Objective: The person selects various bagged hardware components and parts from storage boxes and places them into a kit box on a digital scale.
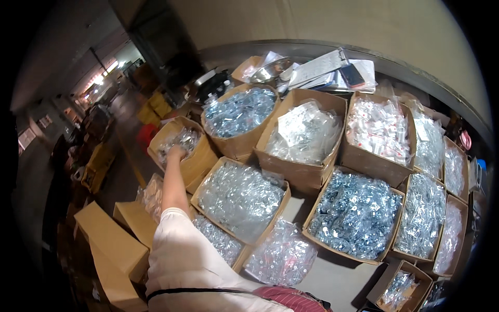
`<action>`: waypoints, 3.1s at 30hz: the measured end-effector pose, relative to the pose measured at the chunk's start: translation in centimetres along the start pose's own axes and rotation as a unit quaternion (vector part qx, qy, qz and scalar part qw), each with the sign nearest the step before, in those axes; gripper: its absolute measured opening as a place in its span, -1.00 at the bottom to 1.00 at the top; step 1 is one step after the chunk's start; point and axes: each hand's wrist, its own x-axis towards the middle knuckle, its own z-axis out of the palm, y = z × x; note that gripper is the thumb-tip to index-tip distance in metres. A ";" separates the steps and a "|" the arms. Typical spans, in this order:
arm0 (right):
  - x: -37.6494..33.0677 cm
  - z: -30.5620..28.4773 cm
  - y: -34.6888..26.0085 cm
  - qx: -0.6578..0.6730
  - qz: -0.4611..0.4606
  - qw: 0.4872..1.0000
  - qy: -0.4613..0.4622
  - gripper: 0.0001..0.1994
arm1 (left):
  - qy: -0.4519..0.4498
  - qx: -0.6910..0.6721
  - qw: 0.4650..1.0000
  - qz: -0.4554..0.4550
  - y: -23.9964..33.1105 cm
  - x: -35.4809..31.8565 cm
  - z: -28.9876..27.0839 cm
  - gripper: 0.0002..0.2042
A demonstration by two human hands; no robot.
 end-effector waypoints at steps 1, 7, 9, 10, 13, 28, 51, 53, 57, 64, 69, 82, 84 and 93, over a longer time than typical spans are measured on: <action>-0.8 -0.9 -0.2 -0.024 0.009 1.000 0.018 -0.63 | -0.021 -0.016 1.000 0.006 2.8 -0.2 -0.4 -0.52; -2.1 0.9 2.5 0.110 0.150 0.979 0.079 -0.68 | 0.009 -0.006 1.000 -0.019 4.8 -2.4 -2.3 -0.41; -2.1 0.6 2.4 0.080 0.076 0.989 0.096 -0.63 | 0.022 0.000 1.000 -0.016 5.5 -2.8 -2.0 -0.39; -1.6 0.8 2.4 0.086 0.075 0.989 0.094 -0.63 | 0.094 -0.080 0.992 -0.030 4.2 -2.5 -2.3 -0.45; -0.2 1.9 1.0 0.060 0.016 0.995 0.082 -0.65 | 0.166 -0.408 0.898 -0.010 0.4 -2.1 -3.3 -0.54; -1.9 1.9 6.5 0.102 0.002 0.994 0.029 -0.69 | -0.458 -0.752 0.442 0.168 23.0 -34.8 -12.1 -0.48; 1.7 -4.8 -1.5 0.101 0.021 0.990 -0.099 -0.85 | -0.772 -0.529 0.336 0.107 38.7 -63.7 -7.1 -0.60; 1.7 -4.9 -1.5 0.106 0.008 0.990 -0.094 -0.85 | -0.775 -0.519 0.344 0.112 39.9 -65.8 -7.0 -0.65; 1.7 -4.6 -1.5 0.111 0.013 0.989 -0.096 -0.85 | -0.722 -0.563 0.351 0.197 43.0 -71.1 -6.4 -0.59; 1.6 -5.8 -1.9 0.168 -0.042 0.985 -0.015 -0.76 | -0.255 -0.440 0.558 0.655 45.2 -76.5 3.8 -0.64; 1.6 -7.4 -1.6 0.211 0.140 0.966 0.042 -0.76 | -0.181 -0.443 0.675 0.562 40.8 -73.4 7.5 -0.58; 0.6 -4.3 0.1 0.121 0.131 0.981 -0.079 -0.53 | -0.691 -0.428 0.535 0.231 36.5 -73.7 12.8 -0.65; 0.4 -4.1 0.1 0.130 0.133 0.980 -0.066 -0.52 | -0.695 -0.424 0.533 0.231 35.2 -74.6 12.1 -0.63; 0.2 -5.2 -1.2 0.124 0.130 0.976 -0.122 -0.61 | -0.660 -0.453 0.559 0.216 31.8 -74.9 12.2 -0.37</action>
